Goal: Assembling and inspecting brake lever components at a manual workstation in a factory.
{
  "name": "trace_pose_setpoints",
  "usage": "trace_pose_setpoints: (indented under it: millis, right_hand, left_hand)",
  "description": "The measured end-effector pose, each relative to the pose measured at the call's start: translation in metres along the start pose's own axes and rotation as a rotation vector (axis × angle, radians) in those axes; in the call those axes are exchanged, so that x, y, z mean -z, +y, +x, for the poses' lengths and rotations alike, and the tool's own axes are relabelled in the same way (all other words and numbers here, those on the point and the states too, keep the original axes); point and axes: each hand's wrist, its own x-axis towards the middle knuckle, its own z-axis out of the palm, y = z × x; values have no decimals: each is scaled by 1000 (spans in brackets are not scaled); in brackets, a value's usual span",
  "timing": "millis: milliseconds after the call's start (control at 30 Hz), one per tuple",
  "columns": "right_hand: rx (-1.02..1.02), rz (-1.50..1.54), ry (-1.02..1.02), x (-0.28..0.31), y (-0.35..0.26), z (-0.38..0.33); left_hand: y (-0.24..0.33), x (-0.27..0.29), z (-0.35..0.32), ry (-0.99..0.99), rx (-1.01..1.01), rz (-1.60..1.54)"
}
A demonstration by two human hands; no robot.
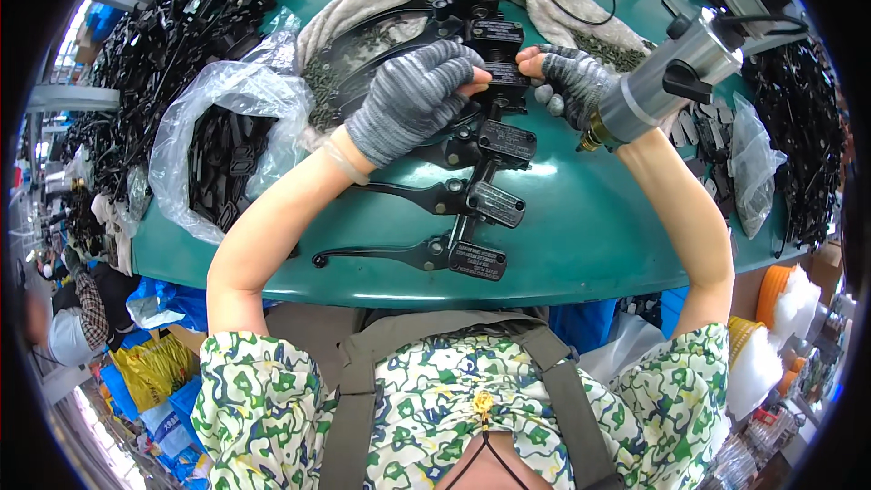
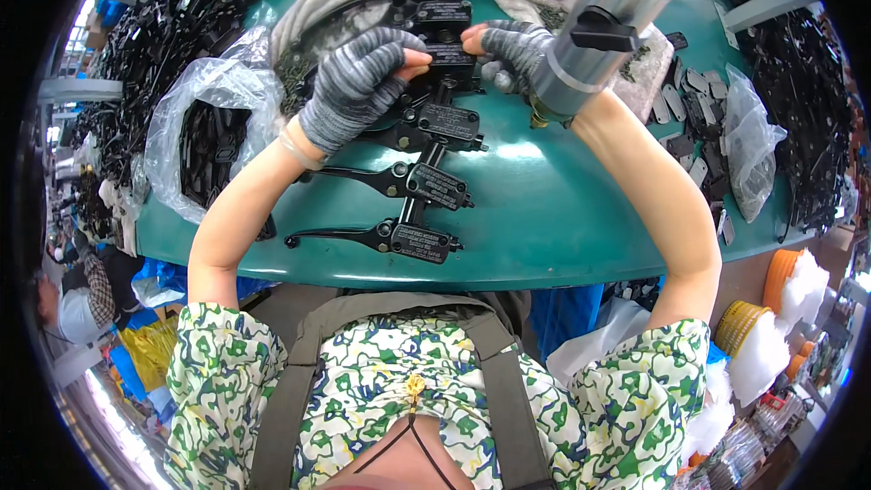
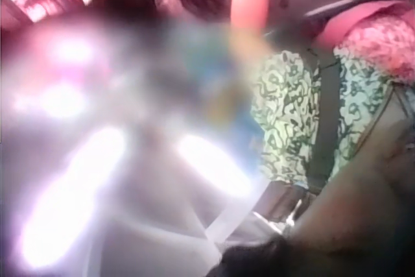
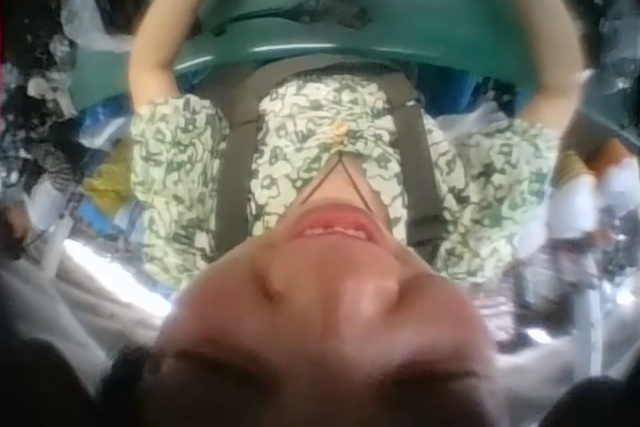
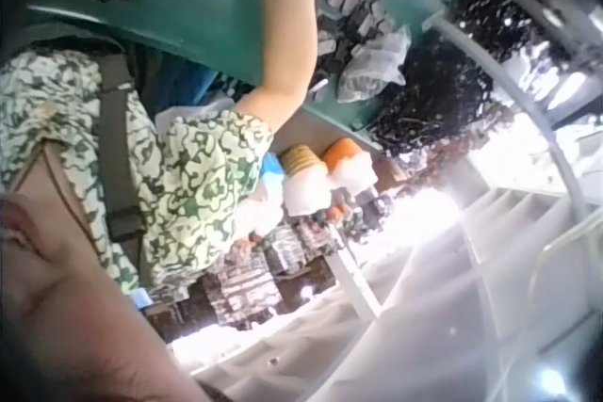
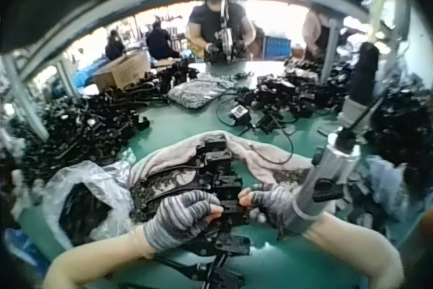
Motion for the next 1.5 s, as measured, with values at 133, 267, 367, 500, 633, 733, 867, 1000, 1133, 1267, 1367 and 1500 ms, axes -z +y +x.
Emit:
trace_pose_setpoints:
  millis: [133,267,367,500,633,733,867,1000,1133,1267,1367,1500]
  right_hand:
    - [-42,0,72,-1,-6,-7]
    - [200,-388,76,1,0,-6]
    - [262,-467,173,3,-12,-24]
    - [480,-507,303,115,16,-11]
    - [574,-617,297,194,51,34]
    - [646,-935,290,182,43,28]
    - [548,-1290,308,154,22,22]
    - [438,-1400,633,148,14,-14]
    - [680,-510,893,99,7,-77]
    - [679,-684,510,14,20,-121]
    - [693,-810,389,-25,21,-109]
    - [1027,-1240,245,-30,24,-89]
  left_hand:
    - [1,-5,-1,31,-13,-17]
    - [5,-1,-5,72,30,-51]
    - [3,16,-5,127,70,-106]
    - [-48,70,-16,-137,708,-29]
    - [-98,55,-27,-377,781,61]
    - [-82,63,-26,-615,344,684]
    - [-92,59,-22,-742,274,762]
    - [-95,56,-24,-690,375,598]
    - [-83,80,-28,-571,414,554]
    - [-75,82,-22,-312,371,481]
    - [-8,69,2,-241,753,-453]
    - [45,51,2,-405,952,-861]
